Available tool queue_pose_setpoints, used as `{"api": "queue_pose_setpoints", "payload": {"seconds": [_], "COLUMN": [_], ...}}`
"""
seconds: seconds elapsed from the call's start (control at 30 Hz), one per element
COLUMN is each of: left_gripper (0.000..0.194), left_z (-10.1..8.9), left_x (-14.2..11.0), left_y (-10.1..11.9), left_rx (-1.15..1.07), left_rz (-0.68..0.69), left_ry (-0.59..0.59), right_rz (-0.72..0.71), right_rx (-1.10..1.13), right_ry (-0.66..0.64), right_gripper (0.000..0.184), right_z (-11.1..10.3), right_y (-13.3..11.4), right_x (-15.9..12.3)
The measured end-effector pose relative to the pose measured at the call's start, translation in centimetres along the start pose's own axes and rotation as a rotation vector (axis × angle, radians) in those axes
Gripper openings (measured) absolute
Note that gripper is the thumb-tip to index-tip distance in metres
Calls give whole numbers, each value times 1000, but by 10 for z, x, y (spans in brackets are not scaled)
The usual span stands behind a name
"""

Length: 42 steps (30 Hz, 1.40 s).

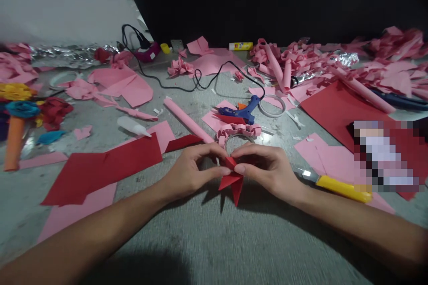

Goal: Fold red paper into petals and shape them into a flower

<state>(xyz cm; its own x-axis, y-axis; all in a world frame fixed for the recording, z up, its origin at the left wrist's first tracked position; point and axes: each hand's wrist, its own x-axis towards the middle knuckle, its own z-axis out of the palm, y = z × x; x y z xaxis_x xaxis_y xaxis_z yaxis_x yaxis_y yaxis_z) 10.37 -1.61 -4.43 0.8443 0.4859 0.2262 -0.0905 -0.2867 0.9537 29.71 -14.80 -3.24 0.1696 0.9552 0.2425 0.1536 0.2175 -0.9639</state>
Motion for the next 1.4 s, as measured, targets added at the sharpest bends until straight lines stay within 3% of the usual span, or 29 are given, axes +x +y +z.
{"api": "queue_pose_setpoints", "payload": {"seconds": [0.23, 0.4, 0.53, 0.67, 0.97, 1.07, 1.13, 1.23, 1.4], "left_gripper": [2, 3, 5, 7, 10, 13, 18, 28, 26], "left_z": [-1, -3, -6, -9, -8, -9, -10, -12, -12], "left_x": [5, 5, 4, 5, 4, 3, 2, 3, 6], "left_y": [6, 9, 7, 7, 7, 7, 6, 8, 13], "left_rx": [-39, 57, -10, -115, -185, -237, -293, -295, -269], "left_rz": [34, 74, 75, 28, -76, -163, -253, -358, -367], "left_ry": [-64, -305, -277, -264, -308, -344, -355, -448, -600], "right_rz": [-5, 170, 265, 355, 541, 635, 624, 597, 620], "right_rx": [17, 232, 345, 443, 326, 391, 436, 456, 480], "right_ry": [-36, -262, -346, -349, -600, -631, -604, -589, -650], "right_gripper": [16, 17, 13, 15, 28, 30, 29, 27, 29], "right_z": [-5, -14, -18, -20, -22, -21, -20, -18, -17], "right_y": [-1, -5, -7, -7, -9, -6, -3, 0, 4], "right_x": [3, 7, 12, 15, 16, 14, 13, 10, 5]}}
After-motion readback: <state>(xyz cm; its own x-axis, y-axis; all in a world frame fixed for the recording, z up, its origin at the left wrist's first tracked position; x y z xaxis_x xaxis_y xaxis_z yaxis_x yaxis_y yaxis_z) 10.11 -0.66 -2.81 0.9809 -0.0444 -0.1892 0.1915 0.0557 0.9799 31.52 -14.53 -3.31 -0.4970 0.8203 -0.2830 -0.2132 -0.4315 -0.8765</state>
